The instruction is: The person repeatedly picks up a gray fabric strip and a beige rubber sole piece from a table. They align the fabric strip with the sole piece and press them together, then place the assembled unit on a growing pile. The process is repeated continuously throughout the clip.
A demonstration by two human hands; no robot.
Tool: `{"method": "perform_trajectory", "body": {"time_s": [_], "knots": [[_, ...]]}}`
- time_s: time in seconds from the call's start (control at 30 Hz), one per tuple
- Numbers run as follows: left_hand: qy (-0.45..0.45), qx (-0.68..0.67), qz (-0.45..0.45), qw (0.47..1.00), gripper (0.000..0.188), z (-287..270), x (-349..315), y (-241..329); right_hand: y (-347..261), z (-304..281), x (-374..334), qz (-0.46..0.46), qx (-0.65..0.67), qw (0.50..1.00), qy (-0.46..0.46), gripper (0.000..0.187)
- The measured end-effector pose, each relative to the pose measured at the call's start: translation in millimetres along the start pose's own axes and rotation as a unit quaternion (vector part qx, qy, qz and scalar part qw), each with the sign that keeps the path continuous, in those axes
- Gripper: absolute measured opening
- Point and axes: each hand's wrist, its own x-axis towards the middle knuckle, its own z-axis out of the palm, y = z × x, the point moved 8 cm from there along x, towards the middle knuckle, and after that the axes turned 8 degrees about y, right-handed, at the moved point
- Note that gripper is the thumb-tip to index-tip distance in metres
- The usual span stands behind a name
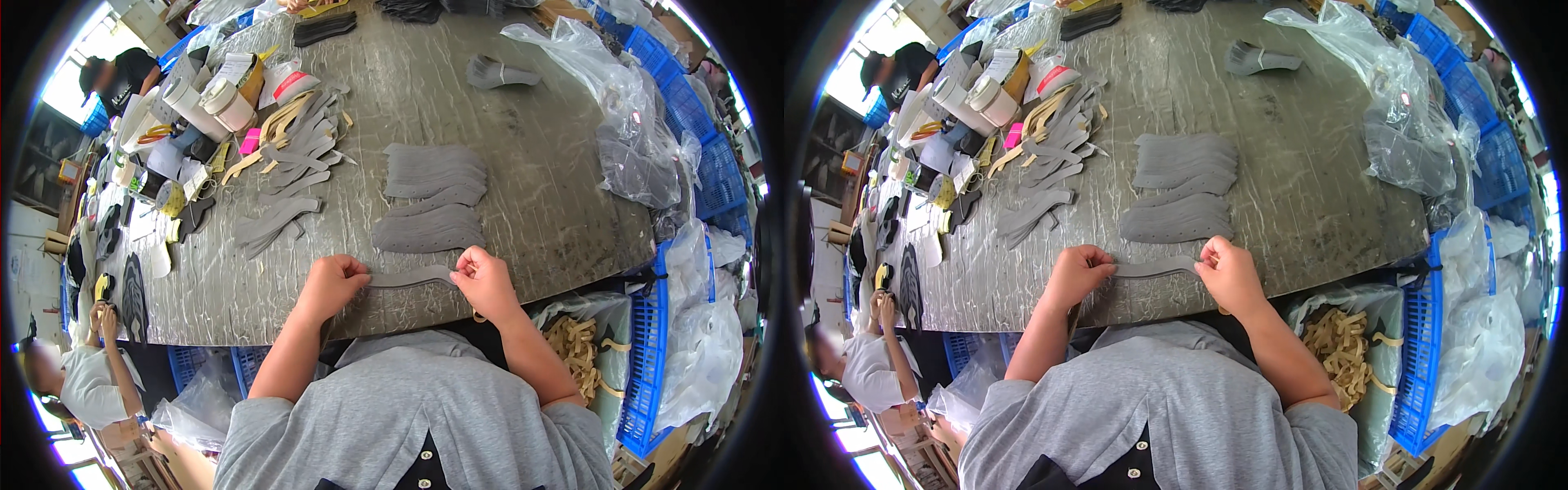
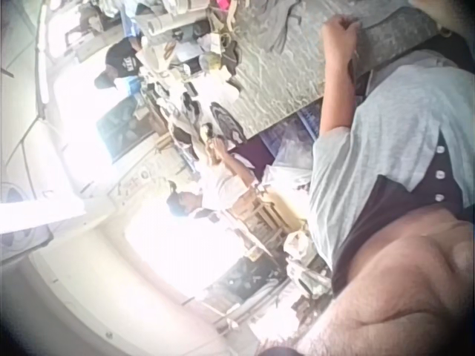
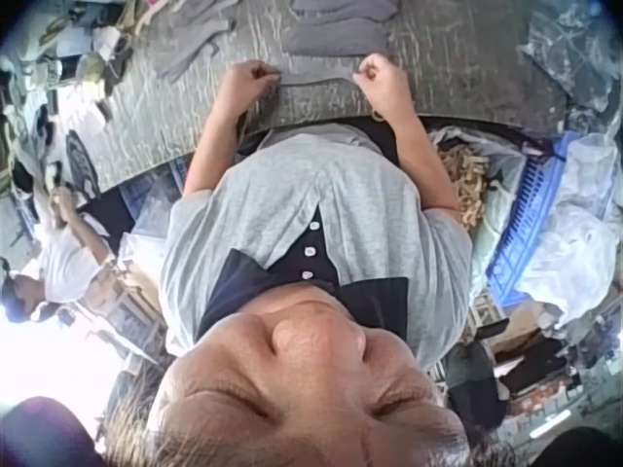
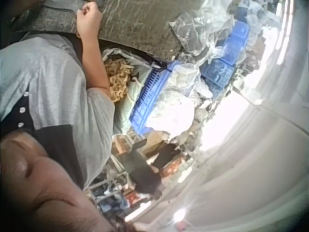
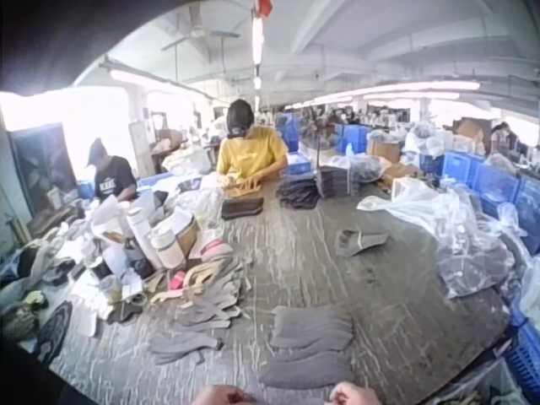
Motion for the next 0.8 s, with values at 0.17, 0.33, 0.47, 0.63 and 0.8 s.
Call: {"method": "perform_trajectory", "body": {"time_s": [0.17, 0.33, 0.47, 0.63, 0.8], "knots": [[-0.007, 0.027, -0.003, 1.0, 0.013, 1.8, 0.3, 0.1, -2.2, 0.7, -0.6, -0.004, -0.028, 1.0, 0.0, 0.018], [-0.009, 0.027, -0.007, 1.0, 0.013, 1.9, 0.4, -0.5, -5.1, 0.5, -1.4, -0.004, -0.037, 0.999, 0.006, 0.018], [-0.001, 0.052, 0.012, 0.999, 0.013, 2.5, -0.6, 3.9, -11.5, 2.4, -3.1, -0.046, -0.116, 0.992, 0.004, 0.017], [0.011, 0.097, 0.039, 0.994, 0.012, 5.3, -2.2, 10.8, -62.7, 13.8, -26.0, -0.257, -0.346, 0.902, 0.037, 0.03], [0.034, 0.12, 0.093, 0.988, 0.011, 4.1, -2.1, 14.5, -51.6, 30.1, -39.2, -0.316, -0.39, 0.864, -0.025, 0.041]]}}
